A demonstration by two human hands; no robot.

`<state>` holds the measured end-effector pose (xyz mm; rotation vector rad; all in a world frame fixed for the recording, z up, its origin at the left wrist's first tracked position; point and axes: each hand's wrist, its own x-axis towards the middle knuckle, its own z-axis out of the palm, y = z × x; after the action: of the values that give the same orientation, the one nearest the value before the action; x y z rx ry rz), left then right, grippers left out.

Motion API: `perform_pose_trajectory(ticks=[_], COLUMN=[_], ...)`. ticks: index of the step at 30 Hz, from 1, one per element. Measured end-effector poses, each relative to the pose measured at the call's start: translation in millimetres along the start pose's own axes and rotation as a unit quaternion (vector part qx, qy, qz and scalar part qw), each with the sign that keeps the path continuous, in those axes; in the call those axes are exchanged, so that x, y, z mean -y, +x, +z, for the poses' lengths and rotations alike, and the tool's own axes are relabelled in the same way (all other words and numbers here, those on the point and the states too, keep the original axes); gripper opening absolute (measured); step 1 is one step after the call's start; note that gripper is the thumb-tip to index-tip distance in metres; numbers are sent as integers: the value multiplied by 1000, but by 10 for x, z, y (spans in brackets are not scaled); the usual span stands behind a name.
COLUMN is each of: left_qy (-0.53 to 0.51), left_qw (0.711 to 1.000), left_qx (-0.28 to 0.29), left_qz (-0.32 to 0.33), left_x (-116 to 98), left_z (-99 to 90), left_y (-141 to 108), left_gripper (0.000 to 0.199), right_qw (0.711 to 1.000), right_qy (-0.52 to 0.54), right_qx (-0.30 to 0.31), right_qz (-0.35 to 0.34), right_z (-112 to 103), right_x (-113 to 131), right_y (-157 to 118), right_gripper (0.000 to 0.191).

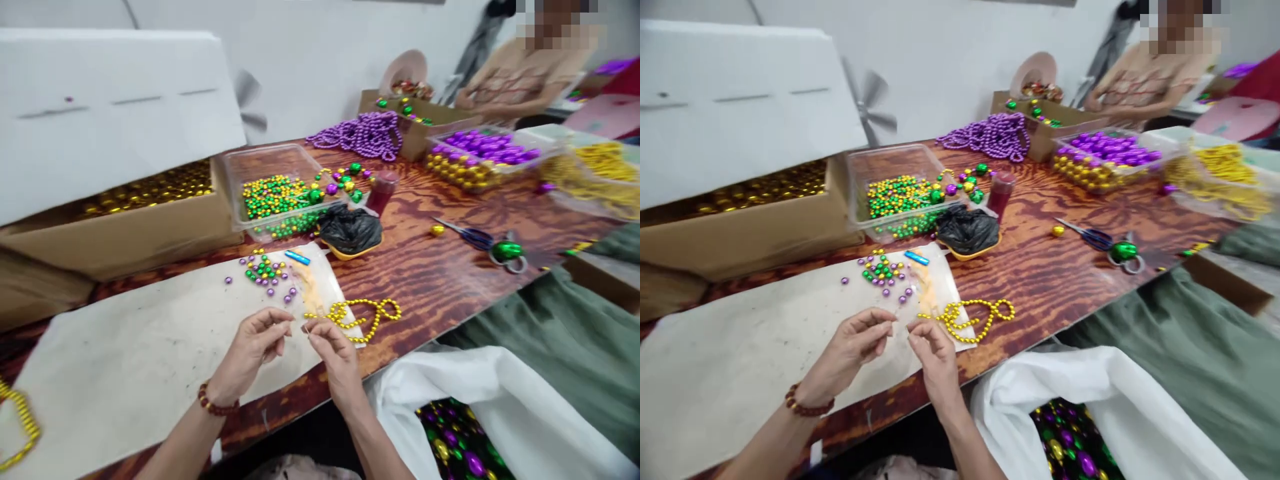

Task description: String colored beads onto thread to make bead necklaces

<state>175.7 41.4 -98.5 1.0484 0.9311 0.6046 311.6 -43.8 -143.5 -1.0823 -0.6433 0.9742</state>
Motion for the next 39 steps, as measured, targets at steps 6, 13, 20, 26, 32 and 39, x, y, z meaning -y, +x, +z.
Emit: perform_pose_trajectory(ticks=[6, 13, 20, 26, 32, 39], left_qy=[-91, -130, -121, -111, -84, -59], left_qw=[993, 989, 989, 986, 985, 983], left_qx=[-68, -73, -86, -114, -124, -131], left_qz=[-12, 5, 20, 54, 87, 115], left_x=[85, 197, 252, 271, 322, 338], left_z=[-115, -225, -231, -205, -207, -221], left_y=[-333, -426, -481, -493, -508, -492], left_gripper=[35, 30, 28, 24, 19, 14], right_qw=[998, 995, 987, 986, 987, 989], right_qy=[-50, -77, -119, -130, -125, -115], right_qx=[41, 70, 107, 105, 97, 95], right_qz=[-1, -1, -16, -11, -10, -2], right_z=[336, 504, 567, 581, 593, 620], right_x=[51, 50, 85, 70, 54, 70], right_y=[-41, -93, -131, -154, -165, -140], right_gripper=[14, 13, 13, 13, 12, 13])
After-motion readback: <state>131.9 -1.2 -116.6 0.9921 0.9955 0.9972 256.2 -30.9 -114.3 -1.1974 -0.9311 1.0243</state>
